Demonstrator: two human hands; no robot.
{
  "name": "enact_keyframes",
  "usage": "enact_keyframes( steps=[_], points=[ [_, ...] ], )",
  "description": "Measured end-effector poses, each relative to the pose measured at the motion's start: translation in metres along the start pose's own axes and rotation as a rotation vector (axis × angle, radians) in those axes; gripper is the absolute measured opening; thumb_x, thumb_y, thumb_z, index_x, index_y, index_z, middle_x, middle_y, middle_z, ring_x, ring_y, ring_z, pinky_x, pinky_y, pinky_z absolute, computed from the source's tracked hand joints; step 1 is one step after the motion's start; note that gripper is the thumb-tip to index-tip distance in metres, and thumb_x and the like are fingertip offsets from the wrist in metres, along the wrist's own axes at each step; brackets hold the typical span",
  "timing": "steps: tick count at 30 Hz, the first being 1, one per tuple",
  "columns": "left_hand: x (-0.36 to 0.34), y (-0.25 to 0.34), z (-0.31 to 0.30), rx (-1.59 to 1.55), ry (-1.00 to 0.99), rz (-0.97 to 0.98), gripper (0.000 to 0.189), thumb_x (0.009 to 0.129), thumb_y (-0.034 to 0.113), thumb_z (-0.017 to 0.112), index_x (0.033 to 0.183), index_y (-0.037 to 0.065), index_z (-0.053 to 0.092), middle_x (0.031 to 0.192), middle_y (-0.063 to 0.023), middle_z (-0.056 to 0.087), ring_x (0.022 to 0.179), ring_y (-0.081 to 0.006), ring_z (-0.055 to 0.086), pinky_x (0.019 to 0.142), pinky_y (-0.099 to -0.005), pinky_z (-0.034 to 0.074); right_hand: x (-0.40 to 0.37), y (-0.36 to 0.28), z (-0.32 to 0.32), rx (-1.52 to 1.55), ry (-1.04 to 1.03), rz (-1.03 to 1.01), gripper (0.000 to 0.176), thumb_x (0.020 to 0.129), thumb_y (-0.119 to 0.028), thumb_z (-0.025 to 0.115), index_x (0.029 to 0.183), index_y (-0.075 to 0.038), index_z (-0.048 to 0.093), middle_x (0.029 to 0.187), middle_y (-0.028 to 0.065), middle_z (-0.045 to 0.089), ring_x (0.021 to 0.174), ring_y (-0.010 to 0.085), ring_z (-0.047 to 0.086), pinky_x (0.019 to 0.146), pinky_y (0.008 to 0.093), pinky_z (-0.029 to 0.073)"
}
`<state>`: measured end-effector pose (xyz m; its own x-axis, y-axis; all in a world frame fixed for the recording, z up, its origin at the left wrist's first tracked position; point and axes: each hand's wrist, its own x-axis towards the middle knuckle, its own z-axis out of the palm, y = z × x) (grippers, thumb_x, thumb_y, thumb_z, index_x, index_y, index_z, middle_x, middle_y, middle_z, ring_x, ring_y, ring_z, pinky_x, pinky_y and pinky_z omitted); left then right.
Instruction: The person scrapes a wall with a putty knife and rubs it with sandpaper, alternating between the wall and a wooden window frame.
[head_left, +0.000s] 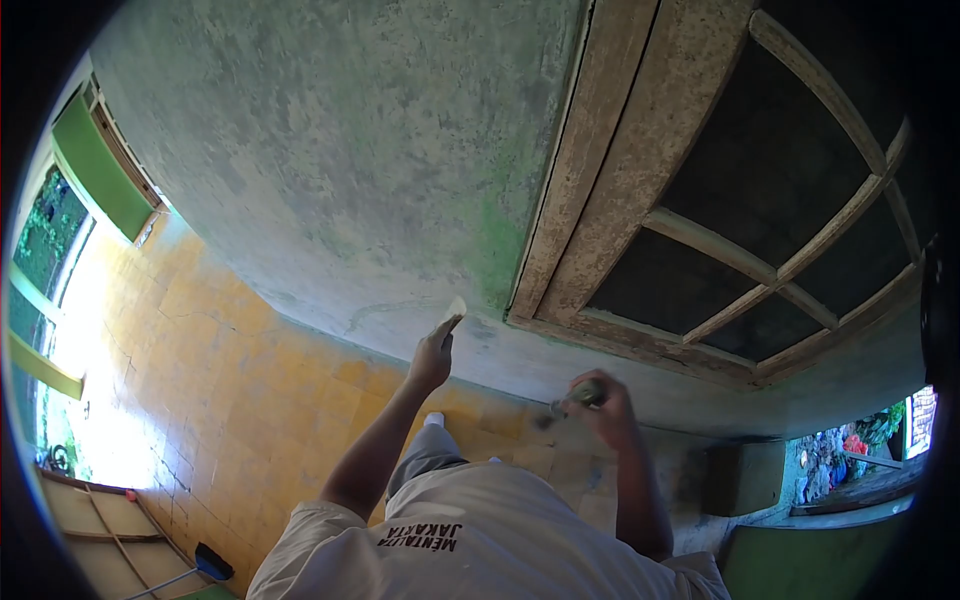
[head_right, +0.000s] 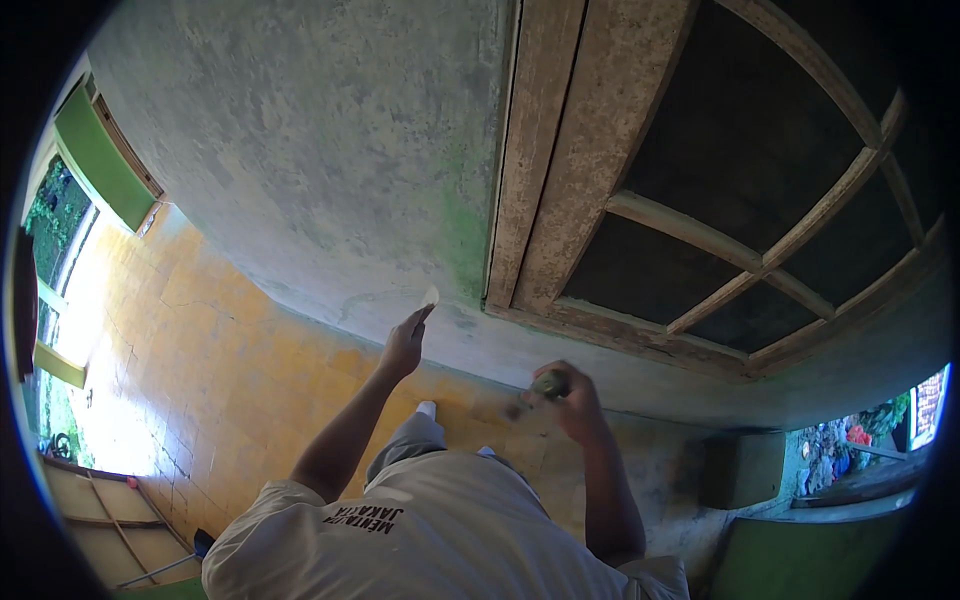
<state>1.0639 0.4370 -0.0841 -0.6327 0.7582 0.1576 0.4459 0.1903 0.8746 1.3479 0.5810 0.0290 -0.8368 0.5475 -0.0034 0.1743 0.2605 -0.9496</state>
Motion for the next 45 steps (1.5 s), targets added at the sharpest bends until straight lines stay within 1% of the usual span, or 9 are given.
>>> enact_keyframes(
  steps=[5, 8, 12, 15, 19, 23, 31, 40, 45],
  points=[
    [-0.041, -0.070, -0.005, -0.638, -0.013, -0.422, 0.027, 0.089, 0.006, 0.047, 0.113, 0.000, 0.057, 0.101, -0.0062, 0.062, 0.095, -0.0148, 0.060, 0.083, -0.0305, 0.049, 0.001, -0.027, -0.002, 0.749, 0.050, -0.064, 0.030, 0.071, 0.001, 0.075, 0.092, -0.004, 0.054, 0.097, 0.0122, 0.060, 0.085, 0.0221, 0.063, 0.074, 0.0338, 0.052],
    [-0.049, -0.062, -0.022, -0.951, -0.011, -0.650, 0.028, 0.088, 0.005, 0.048, 0.114, -0.001, 0.056, 0.105, -0.0073, 0.062, 0.095, -0.0164, 0.061, 0.083, -0.0305, 0.048, -0.001, -0.015, 0.027, 0.846, -0.159, -0.011, 0.031, 0.074, -0.001, 0.073, 0.095, -0.004, 0.050, 0.101, 0.0152, 0.058, 0.091, 0.0277, 0.065, 0.075, 0.0382, 0.053],
    [-0.043, -0.084, -0.029, -1.091, -0.073, -0.661, 0.027, 0.087, 0.006, 0.048, 0.112, 0.000, 0.056, 0.103, -0.0071, 0.062, 0.094, -0.0159, 0.060, 0.083, -0.0307, 0.047, 0.019, -0.016, 0.075, 1.479, -0.145, 0.070, 0.034, 0.077, -0.005, 0.067, 0.105, -0.004, 0.048, 0.103, 0.0162, 0.055, 0.087, 0.0319, 0.066, 0.083, 0.0443, 0.054],
    [-0.024, -0.107, -0.034, -1.129, -0.102, -0.664, 0.024, 0.086, 0.007, 0.049, 0.107, 0.001, 0.056, 0.099, -0.0062, 0.061, 0.092, -0.0151, 0.059, 0.082, -0.0306, 0.047, 0.042, -0.037, 0.093, 1.524, -0.289, 0.088, 0.044, 0.077, -0.004, 0.066, 0.115, -0.005, 0.043, 0.103, 0.0143, 0.050, 0.085, 0.0309, 0.066, 0.083, 0.0450, 0.054],
    [0.019, -0.107, -0.059, -1.037, -0.300, -0.642, 0.028, 0.086, 0.013, 0.047, 0.111, 0.002, 0.054, 0.105, -0.0079, 0.060, 0.101, -0.0181, 0.058, 0.089, -0.0342, 0.045, 0.074, -0.073, 0.106, 1.176, -0.318, 0.117, 0.051, 0.077, -0.004, 0.064, 0.120, -0.007, 0.037, 0.097, 0.0112, 0.046, 0.071, 0.0242, 0.063, 0.067, 0.0414, 0.056],
    [0.065, -0.098, -0.087, -0.968, -0.386, -0.604, 0.022, 0.084, 0.012, 0.046, 0.102, 0.003, 0.057, 0.097, -0.0038, 0.059, 0.094, -0.0132, 0.056, 0.084, -0.0289, 0.043, 0.105, -0.086, 0.123, 1.019, -0.048, 0.270, 0.030, 0.088, -0.012, 0.052, 0.115, -0.007, 0.040, 0.079, 0.0085, 0.047, 0.061, 0.0203, 0.060, 0.048, 0.0376, 0.050],
    [0.108, -0.117, -0.110, -0.947, -0.595, -0.524, 0.030, 0.079, 0.013, 0.046, 0.104, 0.001, 0.056, 0.099, -0.0062, 0.060, 0.096, -0.0155, 0.056, 0.087, -0.0290, 0.041, 0.155, -0.086, 0.153, 0.748, 0.318, 0.102, 0.011, 0.091, -0.011, 0.049, 0.098, -0.003, 0.046, 0.074, 0.0083, 0.053, 0.054, 0.0152, 0.055, 0.051, 0.0294, 0.047],
    [0.127, -0.119, -0.124, -0.911, -0.630, -0.557, 0.028, 0.081, 0.015, 0.049, 0.105, 0.001, 0.054, 0.101, -0.0060, 0.059, 0.096, -0.0160, 0.055, 0.087, -0.0302, 0.042, 0.190, -0.109, 0.170, 0.483, 0.587, 0.166, 0.026, 0.099, -0.031, 0.046, 0.088, -0.007, 0.043, 0.055, -0.0018, 0.043, 0.040, 0.0054, 0.040, 0.037, 0.0227, 0.037],
    [0.133, -0.120, -0.129, -0.931, -0.664, -0.571, 0.023, 0.082, 0.015, 0.049, 0.102, 0.003, 0.054, 0.099, -0.0050, 0.058, 0.096, -0.0154, 0.055, 0.087, -0.0297, 0.042, 0.200, -0.119, 0.167, 0.618, 0.639, 0.211, 0.029, 0.099, -0.032, 0.045, 0.086, -0.007, 0.044, 0.055, -0.0015, 0.043, 0.039, 0.0052, 0.039, 0.036, 0.0226, 0.036]
  ],
)
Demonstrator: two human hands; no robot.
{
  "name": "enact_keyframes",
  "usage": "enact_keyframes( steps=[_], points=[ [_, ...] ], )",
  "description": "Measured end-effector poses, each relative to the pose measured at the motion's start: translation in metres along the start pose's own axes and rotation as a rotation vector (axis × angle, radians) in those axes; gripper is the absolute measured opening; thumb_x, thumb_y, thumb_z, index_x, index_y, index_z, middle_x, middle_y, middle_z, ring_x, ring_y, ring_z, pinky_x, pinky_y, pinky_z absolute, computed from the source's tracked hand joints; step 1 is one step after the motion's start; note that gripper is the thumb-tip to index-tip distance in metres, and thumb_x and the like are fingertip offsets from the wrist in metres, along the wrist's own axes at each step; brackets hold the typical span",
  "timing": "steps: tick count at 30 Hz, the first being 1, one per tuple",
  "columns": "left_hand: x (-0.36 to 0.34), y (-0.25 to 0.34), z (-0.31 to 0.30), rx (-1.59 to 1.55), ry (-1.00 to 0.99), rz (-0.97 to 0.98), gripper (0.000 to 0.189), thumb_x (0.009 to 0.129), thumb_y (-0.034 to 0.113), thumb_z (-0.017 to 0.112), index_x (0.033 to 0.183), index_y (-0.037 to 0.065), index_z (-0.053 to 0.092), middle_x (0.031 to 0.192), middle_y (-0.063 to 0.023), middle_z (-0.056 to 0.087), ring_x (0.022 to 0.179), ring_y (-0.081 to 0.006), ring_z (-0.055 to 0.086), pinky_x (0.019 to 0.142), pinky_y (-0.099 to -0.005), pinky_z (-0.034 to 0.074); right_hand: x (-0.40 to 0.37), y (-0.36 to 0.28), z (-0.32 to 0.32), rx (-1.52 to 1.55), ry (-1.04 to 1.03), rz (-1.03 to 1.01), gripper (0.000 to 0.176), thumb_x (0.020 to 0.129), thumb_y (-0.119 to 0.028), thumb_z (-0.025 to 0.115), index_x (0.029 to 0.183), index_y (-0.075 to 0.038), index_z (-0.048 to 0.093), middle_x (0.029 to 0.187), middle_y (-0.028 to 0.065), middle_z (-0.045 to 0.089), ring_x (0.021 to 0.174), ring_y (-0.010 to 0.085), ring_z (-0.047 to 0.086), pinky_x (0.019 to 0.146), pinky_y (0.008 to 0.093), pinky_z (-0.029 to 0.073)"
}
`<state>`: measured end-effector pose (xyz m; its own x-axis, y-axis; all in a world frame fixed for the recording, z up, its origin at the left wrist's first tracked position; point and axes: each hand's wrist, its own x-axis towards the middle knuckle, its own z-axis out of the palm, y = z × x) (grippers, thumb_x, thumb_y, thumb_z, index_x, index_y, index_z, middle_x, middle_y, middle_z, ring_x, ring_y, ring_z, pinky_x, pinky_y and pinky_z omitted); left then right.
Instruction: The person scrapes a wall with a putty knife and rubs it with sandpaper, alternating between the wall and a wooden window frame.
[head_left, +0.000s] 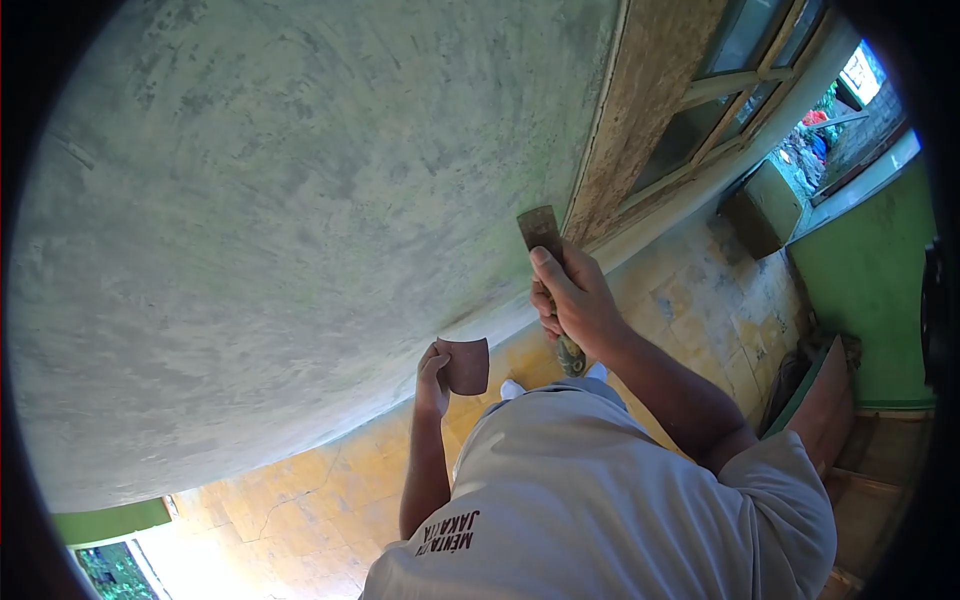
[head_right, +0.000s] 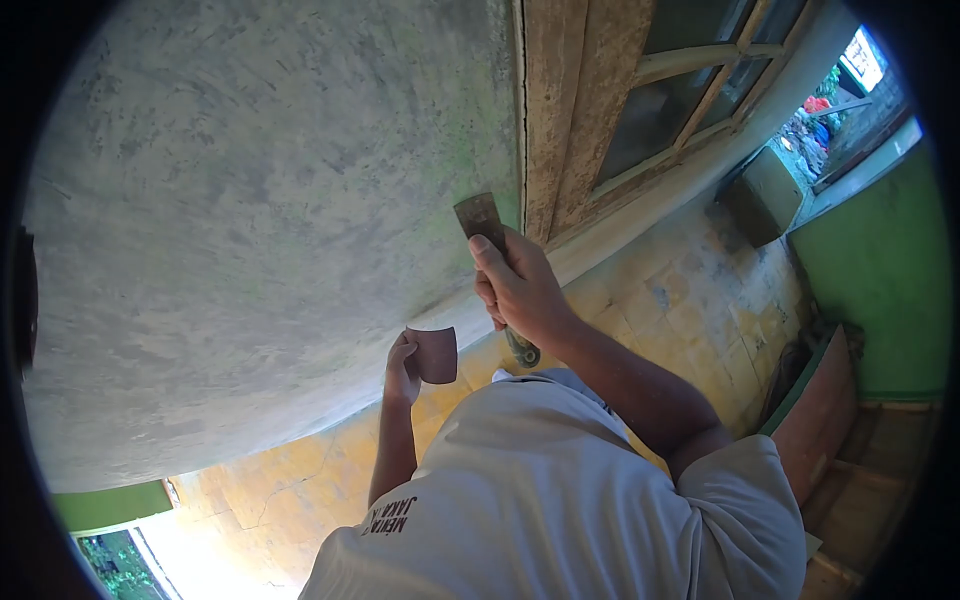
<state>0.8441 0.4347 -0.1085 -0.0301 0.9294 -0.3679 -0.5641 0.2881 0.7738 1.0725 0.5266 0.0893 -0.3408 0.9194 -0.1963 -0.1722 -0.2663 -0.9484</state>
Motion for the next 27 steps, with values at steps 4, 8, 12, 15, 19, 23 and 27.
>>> enact_keyframes(
  steps=[4, 8, 12, 15, 19, 23, 27],
  points=[
    [0.000, 0.004, -0.002, 0.011, 0.003, 0.009, 0.023, 0.082, 0.015, 0.049, 0.102, 0.003, 0.054, 0.099, -0.0051, 0.059, 0.097, -0.0148, 0.055, 0.087, -0.0292, 0.042, -0.012, 0.010, -0.014, -0.122, -0.009, -0.018, 0.029, 0.099, -0.032, 0.044, 0.084, -0.007, 0.044, 0.054, -0.0024, 0.042, 0.039, 0.0048, 0.039, 0.036, 0.0221, 0.036],
    [0.002, 0.002, -0.008, -0.003, -0.012, 0.011, 0.020, 0.082, 0.015, 0.049, 0.099, 0.005, 0.055, 0.095, -0.0032, 0.058, 0.093, -0.0135, 0.054, 0.085, -0.0278, 0.041, -0.006, 0.005, -0.009, -0.155, -0.021, 0.034, 0.029, 0.099, -0.032, 0.044, 0.084, -0.007, 0.044, 0.054, -0.0025, 0.041, 0.040, 0.0044, 0.039, 0.035, 0.0225, 0.035],
    [0.001, -0.003, -0.013, 0.004, -0.009, 0.002, 0.016, 0.082, 0.014, 0.049, 0.095, 0.006, 0.055, 0.092, -0.0015, 0.056, 0.089, -0.0126, 0.053, 0.082, -0.0271, 0.041, 0.000, -0.021, 0.010, -0.109, 0.043, -0.173, 0.027, 0.099, -0.030, 0.044, 0.087, -0.006, 0.047, 0.053, -0.0023, 0.041, 0.038, 0.0045, 0.037, 0.034, 0.0227, 0.033],
    [0.005, -0.009, -0.023, 0.051, -0.022, -0.012, 0.024, 0.082, 0.019, 0.049, 0.102, 0.005, 0.053, 0.099, -0.0049, 0.058, 0.096, -0.0171, 0.056, 0.088, -0.0320, 0.043, -0.014, -0.002, 0.005, -0.093, 0.030, -0.097, 0.028, 0.099, -0.031, 0.045, 0.086, -0.006, 0.046, 0.053, -0.0023, 0.041, 0.038, 0.0046, 0.037, 0.034, 0.0229, 0.033],
    [0.000, -0.005, -0.015, 0.031, -0.001, -0.018, 0.023, 0.082, 0.019, 0.049, 0.101, 0.006, 0.053, 0.097, -0.0042, 0.058, 0.095, -0.0167, 0.056, 0.087, -0.0316, 0.043, -0.016, 0.011, -0.003, -0.128, 0.008, 0.042, 0.030, 0.099, -0.032, 0.046, 0.084, -0.006, 0.044, 0.053, -0.0023, 0.042, 0.038, 0.0048, 0.037, 0.034, 0.0231, 0.033],
    [-0.001, -0.005, -0.015, 0.026, 0.000, -0.028, 0.024, 0.082, 0.019, 0.049, 0.102, 0.005, 0.053, 0.098, -0.0049, 0.058, 0.096, -0.0173, 0.056, 0.088, -0.0317, 0.042, 0.001, -0.004, 0.001, -0.047, 0.055, 0.030, 0.029, 0.099, -0.031, 0.045, 0.085, -0.006, 0.045, 0.053, -0.0021, 0.042, 0.037, 0.0052, 0.038, 0.034, 0.0231, 0.033],
    [0.001, -0.014, -0.018, -0.021, 0.001, -0.016, 0.022, 0.083, 0.015, 0.049, 0.101, 0.004, 0.055, 0.100, -0.0040, 0.058, 0.096, -0.0146, 0.056, 0.087, -0.0291, 0.042, -0.012, 0.004, -0.008, -0.091, 0.038, 0.028, 0.031, 0.098, -0.034, 0.046, 0.082, -0.007, 0.043, 0.052, -0.0016, 0.042, 0.037, 0.0056, 0.038, 0.034, 0.0234, 0.034]
  ],
)
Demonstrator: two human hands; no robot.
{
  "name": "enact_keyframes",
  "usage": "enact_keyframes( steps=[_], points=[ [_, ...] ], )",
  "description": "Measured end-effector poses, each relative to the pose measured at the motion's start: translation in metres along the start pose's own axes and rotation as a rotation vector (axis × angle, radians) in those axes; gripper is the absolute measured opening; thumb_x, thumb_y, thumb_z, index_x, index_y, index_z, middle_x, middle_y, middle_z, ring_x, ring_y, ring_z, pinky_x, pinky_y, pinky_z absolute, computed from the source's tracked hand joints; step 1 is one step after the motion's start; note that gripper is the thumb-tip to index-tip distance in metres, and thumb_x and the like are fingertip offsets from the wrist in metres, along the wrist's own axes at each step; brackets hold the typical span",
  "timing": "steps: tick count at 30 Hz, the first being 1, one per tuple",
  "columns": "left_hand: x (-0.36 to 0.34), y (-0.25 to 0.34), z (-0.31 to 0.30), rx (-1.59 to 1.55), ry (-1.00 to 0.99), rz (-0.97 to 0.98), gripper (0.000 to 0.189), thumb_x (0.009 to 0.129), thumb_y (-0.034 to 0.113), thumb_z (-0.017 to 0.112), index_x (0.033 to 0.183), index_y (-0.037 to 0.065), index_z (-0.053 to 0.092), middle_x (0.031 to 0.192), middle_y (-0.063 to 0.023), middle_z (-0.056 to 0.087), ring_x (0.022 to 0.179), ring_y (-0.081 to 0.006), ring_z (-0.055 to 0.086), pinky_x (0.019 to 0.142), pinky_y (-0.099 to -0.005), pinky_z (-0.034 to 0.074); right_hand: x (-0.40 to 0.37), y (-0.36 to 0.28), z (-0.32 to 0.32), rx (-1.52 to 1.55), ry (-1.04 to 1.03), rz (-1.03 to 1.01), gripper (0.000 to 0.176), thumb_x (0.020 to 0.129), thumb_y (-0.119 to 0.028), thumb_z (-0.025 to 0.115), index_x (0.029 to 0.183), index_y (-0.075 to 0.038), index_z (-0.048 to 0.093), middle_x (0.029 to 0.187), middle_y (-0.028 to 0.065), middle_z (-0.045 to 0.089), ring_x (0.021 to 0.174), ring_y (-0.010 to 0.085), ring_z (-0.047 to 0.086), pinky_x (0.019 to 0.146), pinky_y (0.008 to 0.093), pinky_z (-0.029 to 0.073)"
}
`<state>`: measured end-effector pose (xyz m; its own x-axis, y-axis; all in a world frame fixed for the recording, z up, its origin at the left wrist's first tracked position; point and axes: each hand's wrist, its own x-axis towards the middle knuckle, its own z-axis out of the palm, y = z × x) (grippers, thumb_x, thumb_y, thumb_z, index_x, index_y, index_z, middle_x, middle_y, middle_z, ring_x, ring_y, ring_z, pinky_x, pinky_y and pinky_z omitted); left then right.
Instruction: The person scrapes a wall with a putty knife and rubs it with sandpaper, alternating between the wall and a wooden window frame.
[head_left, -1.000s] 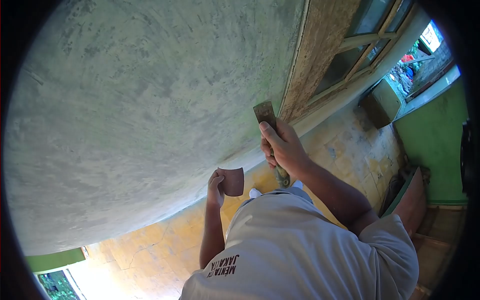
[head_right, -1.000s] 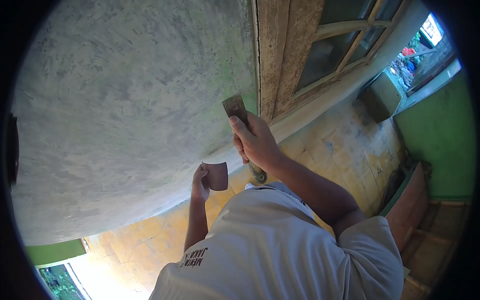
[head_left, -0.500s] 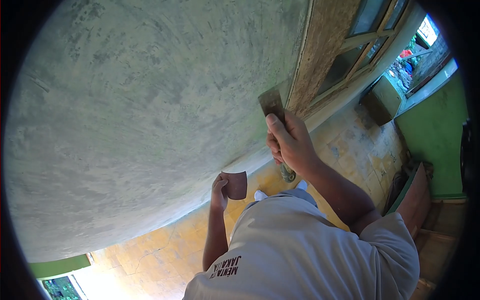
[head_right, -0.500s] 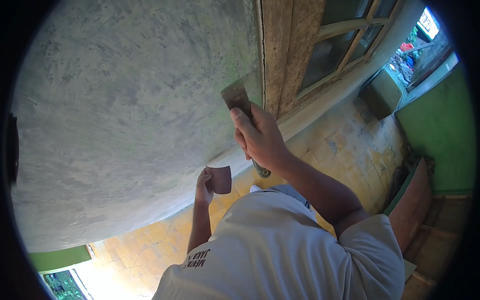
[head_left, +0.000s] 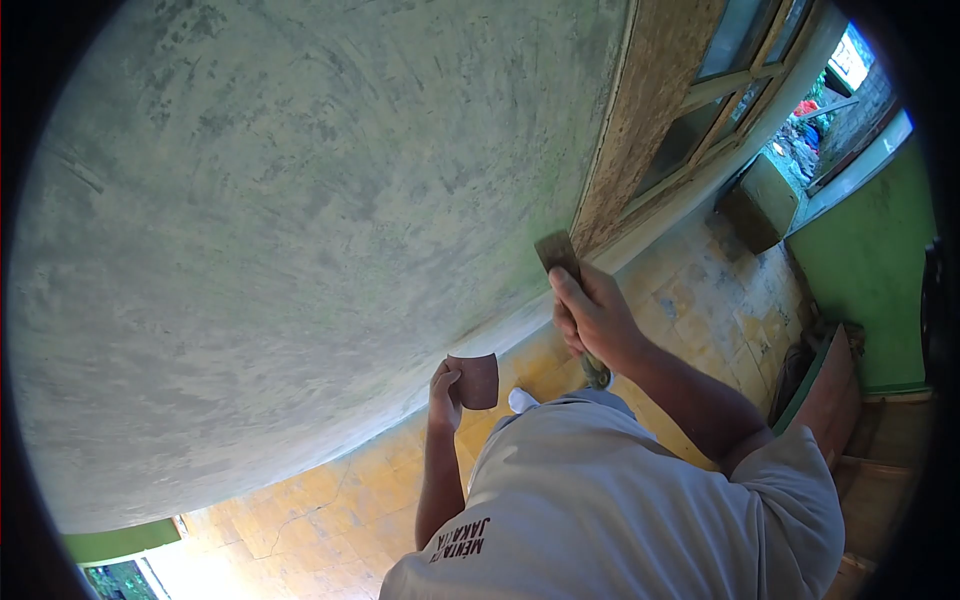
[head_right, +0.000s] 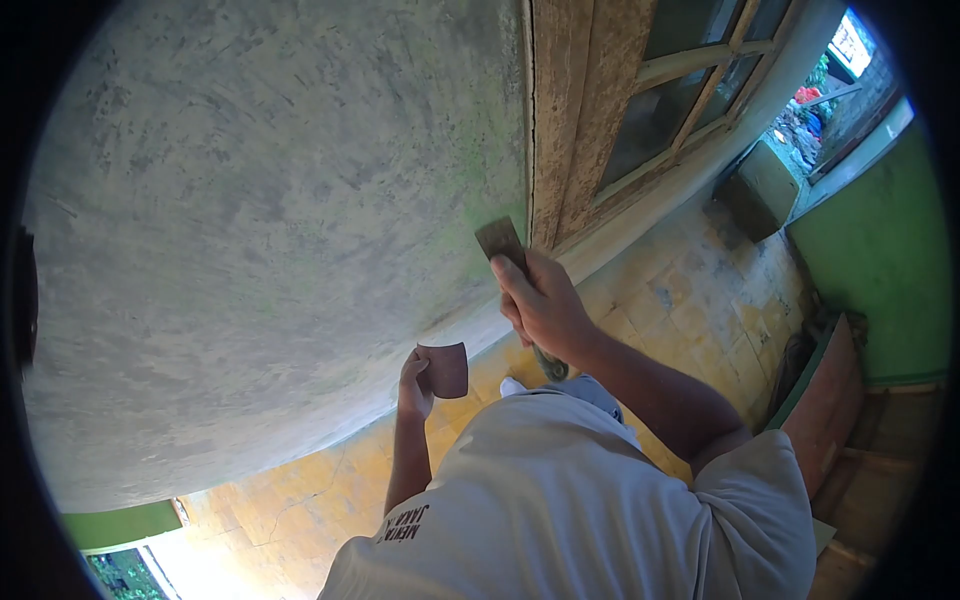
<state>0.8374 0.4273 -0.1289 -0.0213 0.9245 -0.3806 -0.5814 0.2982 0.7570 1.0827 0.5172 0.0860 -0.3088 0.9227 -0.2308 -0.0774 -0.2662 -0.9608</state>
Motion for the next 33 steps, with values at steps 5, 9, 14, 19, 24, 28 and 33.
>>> enact_keyframes(
  steps=[5, 9, 14, 19, 24, 28, 33],
  points=[
    [0.002, 0.002, 0.007, -0.030, -0.002, -0.016, 0.021, 0.082, 0.015, 0.050, 0.100, 0.004, 0.055, 0.098, -0.0038, 0.058, 0.096, -0.0146, 0.055, 0.087, -0.0291, 0.042, 0.001, 0.006, -0.001, -0.094, -0.050, 0.043, 0.032, 0.098, -0.035, 0.047, 0.080, -0.008, 0.043, 0.052, -0.0017, 0.041, 0.036, 0.0054, 0.038, 0.034, 0.0235, 0.035],
    [0.004, -0.001, 0.005, -0.008, -0.044, -0.026, 0.020, 0.082, 0.016, 0.051, 0.099, 0.005, 0.054, 0.096, -0.0032, 0.057, 0.095, -0.0144, 0.055, 0.086, -0.0291, 0.042, 0.011, -0.014, 0.005, 0.039, 0.031, -0.022, 0.030, 0.098, -0.032, 0.046, 0.083, -0.006, 0.046, 0.052, -0.0019, 0.042, 0.037, 0.0052, 0.039, 0.034, 0.0232, 0.034],
    [0.010, -0.002, 0.013, -0.003, -0.030, -0.037, 0.020, 0.082, 0.016, 0.050, 0.098, 0.005, 0.054, 0.095, -0.0027, 0.057, 0.093, -0.0139, 0.054, 0.085, -0.0286, 0.041, -0.008, 0.009, -0.005, -0.041, 0.047, -0.056, 0.031, 0.098, -0.032, 0.047, 0.083, -0.006, 0.046, 0.052, -0.0019, 0.042, 0.038, 0.0053, 0.039, 0.034, 0.0233, 0.034],
    [0.010, -0.001, 0.012, 0.001, -0.060, 0.007, 0.019, 0.083, 0.015, 0.049, 0.098, 0.005, 0.054, 0.094, -0.0024, 0.056, 0.092, -0.0136, 0.054, 0.085, -0.0280, 0.041, 0.001, 0.016, -0.006, -0.144, -0.035, 0.015, 0.030, 0.098, -0.031, 0.046, 0.082, -0.006, 0.046, 0.052, -0.0017, 0.042, 0.037, 0.0053, 0.039, 0.034, 0.0229, 0.033],
    [0.001, 0.005, 0.015, -0.005, -0.010, -0.026, 0.022, 0.082, 0.015, 0.049, 0.101, 0.004, 0.055, 0.098, -0.0042, 0.059, 0.096, -0.0151, 0.055, 0.087, -0.0288, 0.041, 0.008, -0.006, 0.004, -0.058, -0.019, -0.072, 0.031, 0.098, -0.031, 0.047, 0.080, -0.006, 0.047, 0.052, -0.0019, 0.042, 0.038, 0.0049, 0.039, 0.034, 0.0229, 0.032],
    [0.001, -0.001, 0.002, -0.018, -0.008, -0.026, 0.024, 0.083, 0.016, 0.049, 0.103, 0.004, 0.054, 0.100, -0.0052, 0.060, 0.099, -0.0160, 0.056, 0.089, -0.0293, 0.041, -0.010, 0.025, 0.001, -0.082, -0.041, 0.031, 0.032, 0.097, -0.032, 0.048, 0.078, -0.006, 0.047, 0.052, -0.0025, 0.042, 0.038, 0.0047, 0.039, 0.034, 0.0230, 0.032],
    [0.000, 0.002, 0.003, 0.002, -0.008, -0.009, 0.025, 0.083, 0.016, 0.050, 0.104, 0.003, 0.054, 0.100, -0.0050, 0.059, 0.098, -0.0156, 0.056, 0.088, -0.0291, 0.042, 0.015, -0.009, 0.005, -0.131, 0.024, -0.073, 0.031, 0.098, -0.032, 0.047, 0.079, -0.006, 0.047, 0.052, -0.0030, 0.042, 0.038, 0.0043, 0.037, 0.034, 0.0230, 0.032]
  ],
)
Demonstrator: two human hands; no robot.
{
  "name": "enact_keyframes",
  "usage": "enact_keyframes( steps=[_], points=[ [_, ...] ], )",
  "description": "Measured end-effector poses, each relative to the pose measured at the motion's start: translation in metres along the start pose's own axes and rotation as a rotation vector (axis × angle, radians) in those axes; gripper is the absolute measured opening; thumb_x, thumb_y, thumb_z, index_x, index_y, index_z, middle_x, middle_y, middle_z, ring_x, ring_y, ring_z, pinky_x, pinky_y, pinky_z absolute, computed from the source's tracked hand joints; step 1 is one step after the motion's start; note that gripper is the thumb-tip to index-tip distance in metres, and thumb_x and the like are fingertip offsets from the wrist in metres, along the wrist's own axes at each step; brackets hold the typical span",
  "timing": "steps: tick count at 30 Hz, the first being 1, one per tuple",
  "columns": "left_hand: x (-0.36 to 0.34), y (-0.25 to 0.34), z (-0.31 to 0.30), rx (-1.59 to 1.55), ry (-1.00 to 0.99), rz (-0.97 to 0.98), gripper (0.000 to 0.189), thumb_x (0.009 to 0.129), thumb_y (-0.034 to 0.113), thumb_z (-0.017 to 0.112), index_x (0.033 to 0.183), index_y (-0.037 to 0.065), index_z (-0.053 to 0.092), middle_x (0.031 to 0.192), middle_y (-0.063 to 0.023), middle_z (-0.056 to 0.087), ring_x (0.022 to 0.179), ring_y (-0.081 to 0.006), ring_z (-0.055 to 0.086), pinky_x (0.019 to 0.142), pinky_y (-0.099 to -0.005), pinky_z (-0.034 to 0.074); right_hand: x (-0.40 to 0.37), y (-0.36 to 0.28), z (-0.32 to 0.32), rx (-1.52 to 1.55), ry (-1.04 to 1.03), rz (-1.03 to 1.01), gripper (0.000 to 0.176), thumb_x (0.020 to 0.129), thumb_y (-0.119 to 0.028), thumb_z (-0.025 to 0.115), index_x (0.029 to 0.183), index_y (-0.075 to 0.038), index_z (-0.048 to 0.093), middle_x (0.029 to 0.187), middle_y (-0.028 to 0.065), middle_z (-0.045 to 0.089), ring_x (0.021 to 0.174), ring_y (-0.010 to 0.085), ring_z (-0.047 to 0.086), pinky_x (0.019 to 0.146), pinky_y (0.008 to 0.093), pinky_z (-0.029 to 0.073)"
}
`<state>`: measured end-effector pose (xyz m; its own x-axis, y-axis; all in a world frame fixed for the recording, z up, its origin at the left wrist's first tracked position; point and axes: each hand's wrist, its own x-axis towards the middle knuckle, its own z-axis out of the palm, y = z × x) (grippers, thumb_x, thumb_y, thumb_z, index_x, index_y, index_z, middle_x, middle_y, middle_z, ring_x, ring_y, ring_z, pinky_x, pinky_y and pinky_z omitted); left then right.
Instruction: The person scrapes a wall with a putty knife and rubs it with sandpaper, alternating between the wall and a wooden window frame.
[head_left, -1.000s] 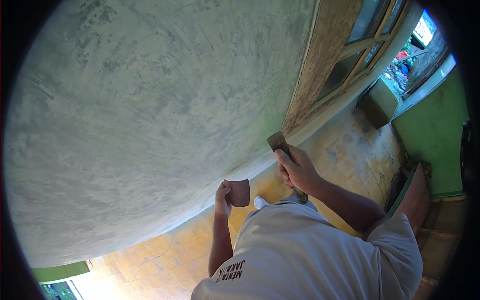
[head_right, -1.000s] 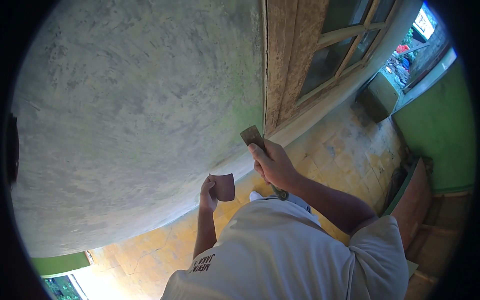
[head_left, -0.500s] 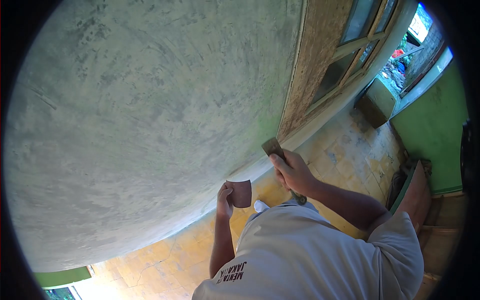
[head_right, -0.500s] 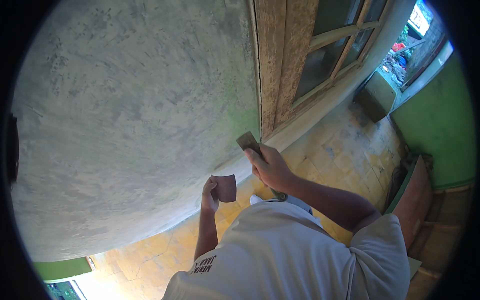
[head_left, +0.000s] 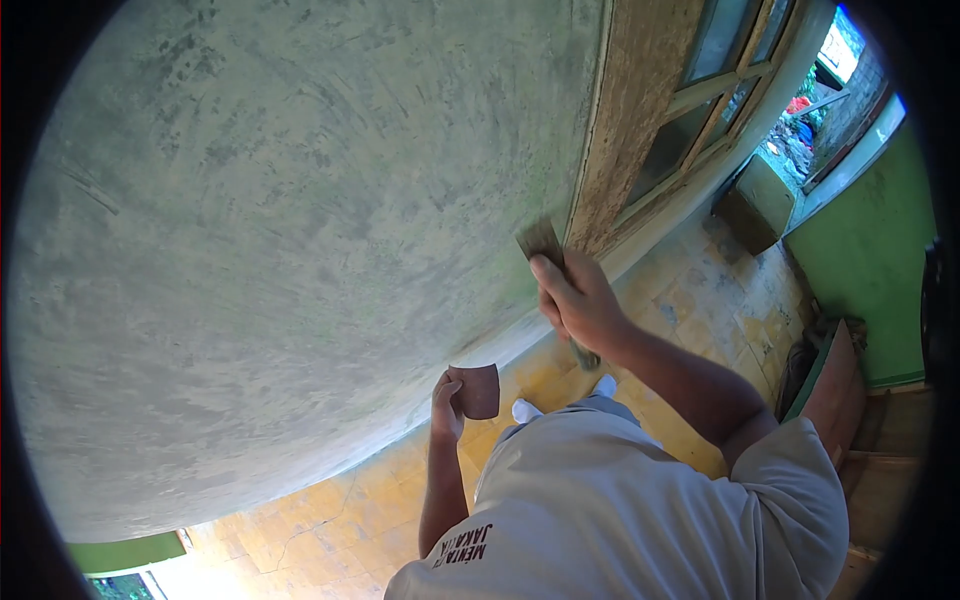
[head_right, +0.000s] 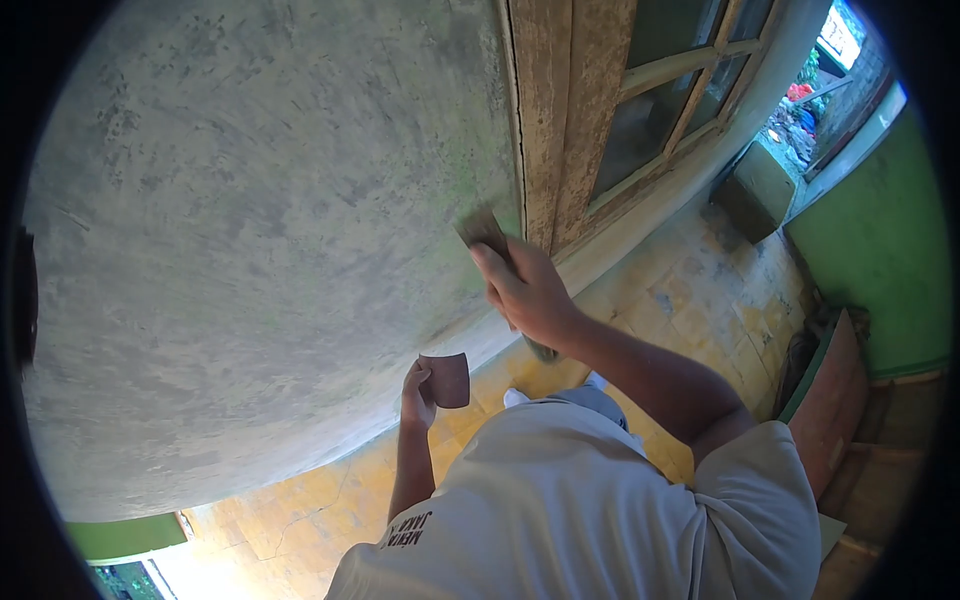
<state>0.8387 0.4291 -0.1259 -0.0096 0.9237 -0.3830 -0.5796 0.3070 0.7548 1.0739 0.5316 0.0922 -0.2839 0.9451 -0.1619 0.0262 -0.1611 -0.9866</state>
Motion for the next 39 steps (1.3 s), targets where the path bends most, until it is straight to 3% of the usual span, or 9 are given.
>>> enact_keyframes(
  steps=[2, 6, 9, 14, 19, 21, 27, 33, 39],
  points=[
    [0.002, 0.000, -0.002, 0.005, 0.001, -0.006, 0.025, 0.083, 0.016, 0.050, 0.104, 0.003, 0.054, 0.100, -0.0049, 0.059, 0.098, -0.0155, 0.056, 0.088, -0.0291, 0.042, 0.003, -0.019, 0.003, 0.087, -0.030, -0.104, 0.031, 0.098, -0.031, 0.046, 0.079, -0.007, 0.047, 0.052, -0.0029, 0.041, 0.038, 0.0046, 0.036, 0.034, 0.0238, 0.031],
    [-0.002, 0.007, 0.007, -0.020, 0.021, 0.001, 0.025, 0.083, 0.017, 0.050, 0.104, 0.003, 0.055, 0.101, -0.0048, 0.059, 0.098, -0.0152, 0.056, 0.088, -0.0293, 0.042, -0.018, 0.005, 0.004, 0.099, -0.052, -0.083, 0.031, 0.098, -0.032, 0.046, 0.079, -0.007, 0.046, 0.051, -0.0030, 0.041, 0.037, 0.0048, 0.037, 0.034, 0.0238, 0.032],
    [0.000, -0.002, -0.006, 0.007, 0.006, 0.014, 0.032, 0.084, 0.021, 0.050, 0.110, 0.003, 0.052, 0.108, -0.0072, 0.059, 0.103, -0.0189, 0.056, 0.092, -0.0330, 0.042, -0.021, 0.023, -0.001, 0.143, -0.079, 0.104, 0.033, 0.098, -0.034, 0.046, 0.079, -0.008, 0.045, 0.051, -0.0030, 0.041, 0.038, 0.0049, 0.037, 0.034, 0.0232, 0.033],
    [0.000, -0.007, -0.012, 0.029, -0.012, -0.007, 0.032, 0.084, 0.020, 0.049, 0.110, 0.003, 0.052, 0.108, -0.0076, 0.059, 0.104, -0.0191, 0.056, 0.092, -0.0334, 0.041, 0.004, -0.046, -0.001, 0.180, 0.031, -0.148, 0.036, 0.098, -0.037, 0.046, 0.077, -0.009, 0.043, 0.051, -0.0020, 0.041, 0.037, 0.0052, 0.037, 0.035, 0.0231, 0.033],
    [0.006, -0.006, -0.012, 0.001, -0.010, 0.021, 0.032, 0.084, 0.021, 0.049, 0.111, 0.003, 0.052, 0.107, -0.0074, 0.059, 0.104, -0.0191, 0.055, 0.093, -0.0336, 0.041, -0.013, -0.015, 0.001, 0.139, -0.003, -0.083, 0.035, 0.098, -0.036, 0.046, 0.077, -0.009, 0.041, 0.053, -0.0016, 0.043, 0.038, 0.0058, 0.039, 0.035, 0.0240, 0.035],
    [0.007, -0.004, -0.009, -0.007, -0.016, 0.027, 0.032, 0.084, 0.021, 0.049, 0.112, 0.004, 0.052, 0.107, -0.0069, 0.059, 0.105, -0.0187, 0.055, 0.093, -0.0334, 0.040, -0.021, 0.004, -0.002, 0.155, -0.076, 0.135, 0.035, 0.098, -0.036, 0.047, 0.077, -0.008, 0.042, 0.053, -0.0014, 0.043, 0.038, 0.0060, 0.039, 0.036, 0.0240, 0.035],
    [0.006, -0.002, -0.006, 0.004, 0.011, -0.006, 0.031, 0.084, 0.021, 0.049, 0.111, 0.005, 0.053, 0.105, -0.0056, 0.059, 0.103, -0.0181, 0.056, 0.092, -0.0331, 0.041, -0.002, -0.060, -0.006, 0.228, -0.015, -0.036, 0.035, 0.098, -0.036, 0.046, 0.077, -0.008, 0.042, 0.053, -0.0010, 0.044, 0.037, 0.0071, 0.040, 0.036, 0.0244, 0.036],
    [0.007, 0.005, 0.000, -0.050, 0.021, 0.024, 0.015, 0.083, 0.017, 0.050, 0.094, 0.007, 0.053, 0.090, -0.0015, 0.055, 0.088, -0.0132, 0.053, 0.080, -0.0273, 0.041, -0.025, -0.040, -0.003, 0.230, -0.071, 0.111, 0.036, 0.098, -0.038, 0.047, 0.077, -0.009, 0.042, 0.053, -0.0007, 0.044, 0.037, 0.0077, 0.040, 0.036, 0.0255, 0.036],
    [0.014, -0.006, -0.018, -0.007, -0.021, 0.027, 0.018, 0.083, 0.019, 0.050, 0.098, 0.009, 0.052, 0.097, -0.0022, 0.057, 0.095, -0.0153, 0.056, 0.086, -0.0308, 0.043, -0.007, -0.062, -0.001, 0.284, -0.072, 0.068, 0.034, 0.098, -0.037, 0.046, 0.080, -0.009, 0.041, 0.055, -0.0005, 0.044, 0.038, 0.0078, 0.041, 0.037, 0.0261, 0.036]
  ],
)
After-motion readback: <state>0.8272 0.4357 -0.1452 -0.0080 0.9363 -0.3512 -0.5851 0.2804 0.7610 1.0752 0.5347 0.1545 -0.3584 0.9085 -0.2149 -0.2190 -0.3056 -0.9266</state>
